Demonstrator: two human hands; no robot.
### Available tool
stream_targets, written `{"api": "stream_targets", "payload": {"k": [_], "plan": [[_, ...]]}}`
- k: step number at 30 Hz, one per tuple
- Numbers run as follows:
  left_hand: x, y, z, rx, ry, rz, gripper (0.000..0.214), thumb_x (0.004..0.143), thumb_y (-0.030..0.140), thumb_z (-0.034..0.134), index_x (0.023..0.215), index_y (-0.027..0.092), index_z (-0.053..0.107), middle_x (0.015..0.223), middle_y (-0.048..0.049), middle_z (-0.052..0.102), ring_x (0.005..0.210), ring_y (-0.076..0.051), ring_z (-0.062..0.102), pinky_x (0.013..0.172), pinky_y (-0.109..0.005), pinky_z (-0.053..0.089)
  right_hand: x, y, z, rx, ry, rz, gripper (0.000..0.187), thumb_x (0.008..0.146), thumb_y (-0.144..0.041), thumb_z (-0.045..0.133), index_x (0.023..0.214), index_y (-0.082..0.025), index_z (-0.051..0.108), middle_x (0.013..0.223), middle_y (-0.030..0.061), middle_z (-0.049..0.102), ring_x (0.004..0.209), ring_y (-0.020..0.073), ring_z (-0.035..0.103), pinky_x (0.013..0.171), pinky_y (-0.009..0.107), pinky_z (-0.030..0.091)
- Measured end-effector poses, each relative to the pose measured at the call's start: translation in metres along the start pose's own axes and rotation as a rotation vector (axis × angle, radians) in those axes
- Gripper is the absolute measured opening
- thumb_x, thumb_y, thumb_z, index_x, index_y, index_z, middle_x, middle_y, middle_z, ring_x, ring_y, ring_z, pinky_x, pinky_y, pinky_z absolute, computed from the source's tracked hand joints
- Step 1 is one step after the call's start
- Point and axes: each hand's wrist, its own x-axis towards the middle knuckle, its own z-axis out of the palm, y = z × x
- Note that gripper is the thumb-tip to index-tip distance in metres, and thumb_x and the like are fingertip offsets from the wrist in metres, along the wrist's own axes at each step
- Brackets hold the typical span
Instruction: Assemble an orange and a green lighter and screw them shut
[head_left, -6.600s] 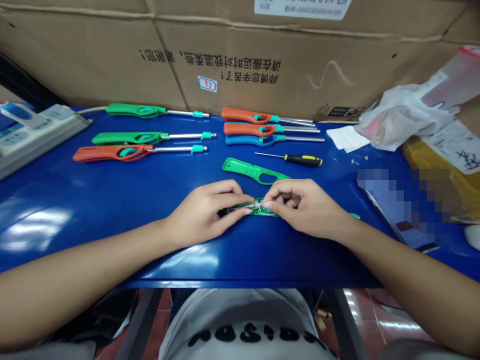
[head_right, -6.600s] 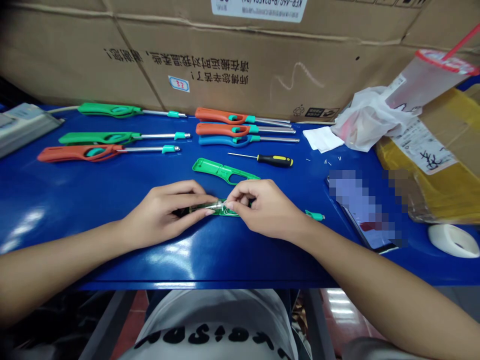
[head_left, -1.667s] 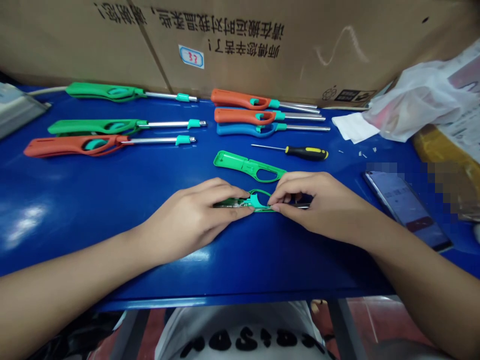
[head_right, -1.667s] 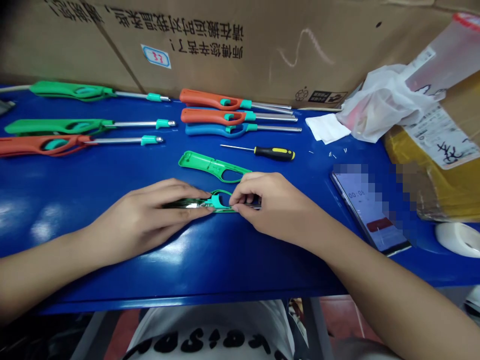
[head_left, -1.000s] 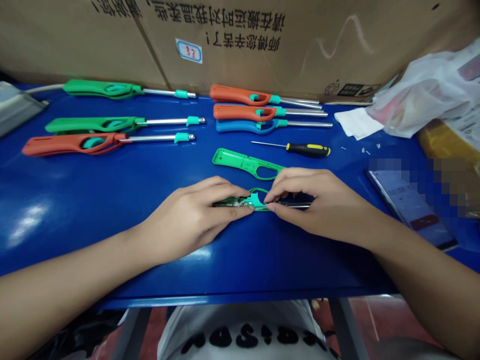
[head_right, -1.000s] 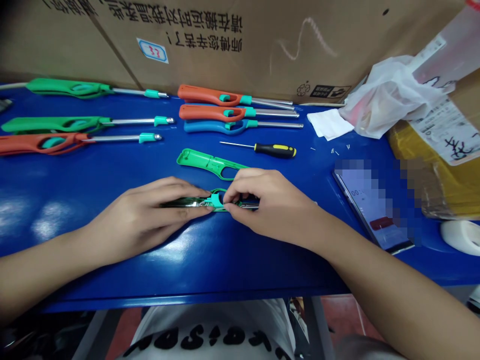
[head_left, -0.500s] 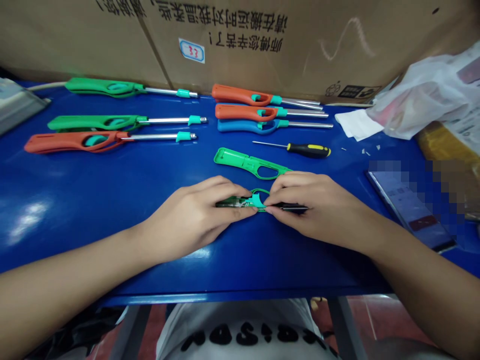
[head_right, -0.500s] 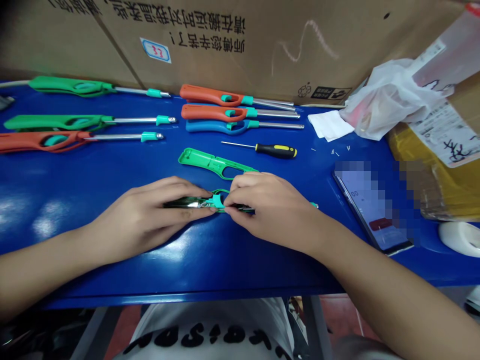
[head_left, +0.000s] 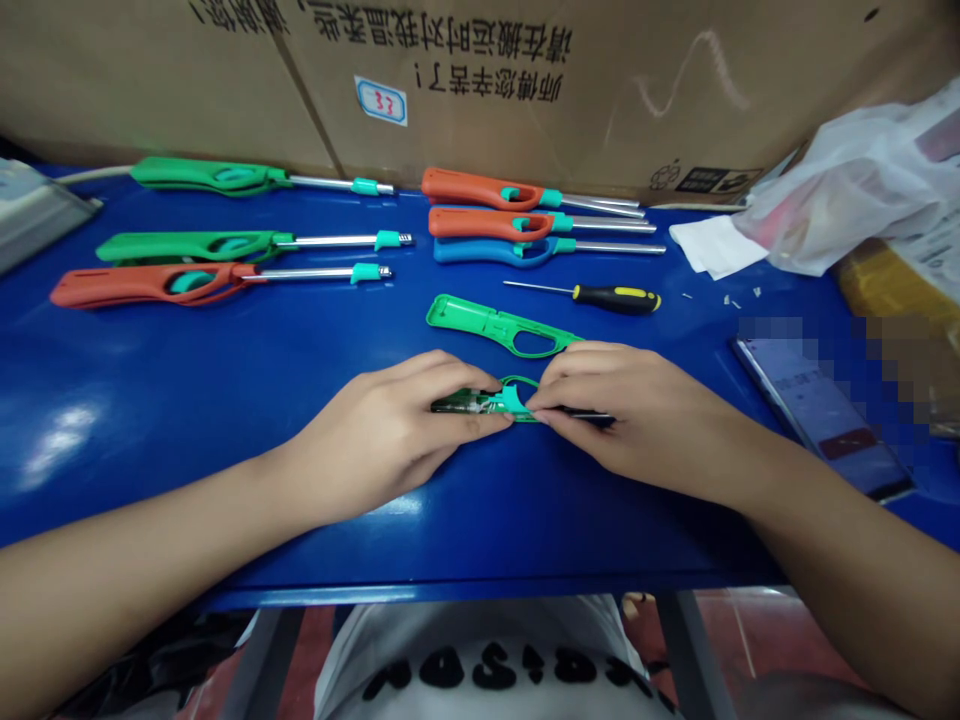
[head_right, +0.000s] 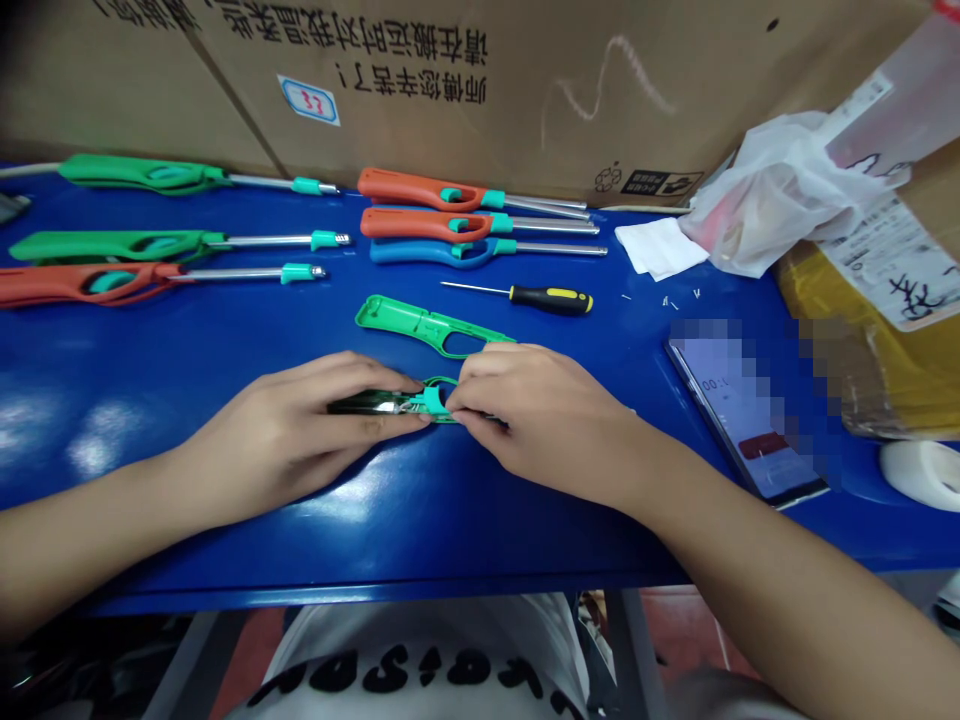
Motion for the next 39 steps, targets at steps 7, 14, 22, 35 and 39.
{"api": "stream_targets", "payload": {"k": [7,14,22,35,39], "plan": [[0.001,-0.003,0.004,-0.049,0.081,0.020,0.026,0.098,0.016,0.062,0.122,0.019,0.073,0.123,-0.0101,0.075,0.109,-0.023,0.072,0.095,-0.038,0.060,-0.002,0.001,-0.001,-0.066,-0.040,-0.036,0.022,0.099,-0.015,0.054,0.094,-0.019,0.075,0.097,0.0061,0.073,0.091,0.0199,0.066,0.085,0.036,0.050],[0.002,-0.002,0.004,-0.071,0.136,0.013,0.015,0.098,0.019,0.065,0.109,0.019,0.075,0.116,-0.0059,0.078,0.108,-0.020,0.074,0.099,-0.033,0.061,-0.002,0.002,-0.001,-0.131,-0.058,-0.078,0.024,0.102,-0.017,0.050,0.095,-0.019,0.073,0.097,0.0069,0.073,0.093,0.0211,0.065,0.086,0.038,0.050],[0.003,-0.001,0.002,0.002,0.090,0.024,0.018,0.100,0.020,0.061,0.111,0.018,0.075,0.119,-0.0083,0.077,0.107,-0.022,0.074,0.095,-0.037,0.062,-0.002,0.002,0.000,-0.104,-0.055,-0.076,0.024,0.102,-0.016,0.050,0.097,-0.020,0.073,0.098,0.0067,0.072,0.093,0.0210,0.065,0.085,0.038,0.050],[0.009,-0.007,-0.013,-0.245,0.155,-0.137,0.010,0.093,0.021,0.071,0.101,0.020,0.078,0.103,-0.0053,0.079,0.098,-0.018,0.074,0.091,-0.030,0.060,-0.004,0.005,-0.002,-0.104,-0.080,-0.061,0.023,0.102,-0.018,0.050,0.097,-0.021,0.072,0.100,0.0061,0.072,0.095,0.0210,0.066,0.091,0.039,0.049],[0.010,-0.012,-0.019,-0.213,0.106,-0.187,0.010,0.093,0.023,0.071,0.096,0.023,0.080,0.105,-0.0045,0.078,0.099,-0.019,0.070,0.091,-0.033,0.057,-0.003,0.005,-0.001,-0.098,-0.071,-0.064,0.024,0.101,-0.019,0.050,0.095,-0.021,0.072,0.099,0.0063,0.073,0.095,0.0212,0.066,0.091,0.039,0.050]]}}
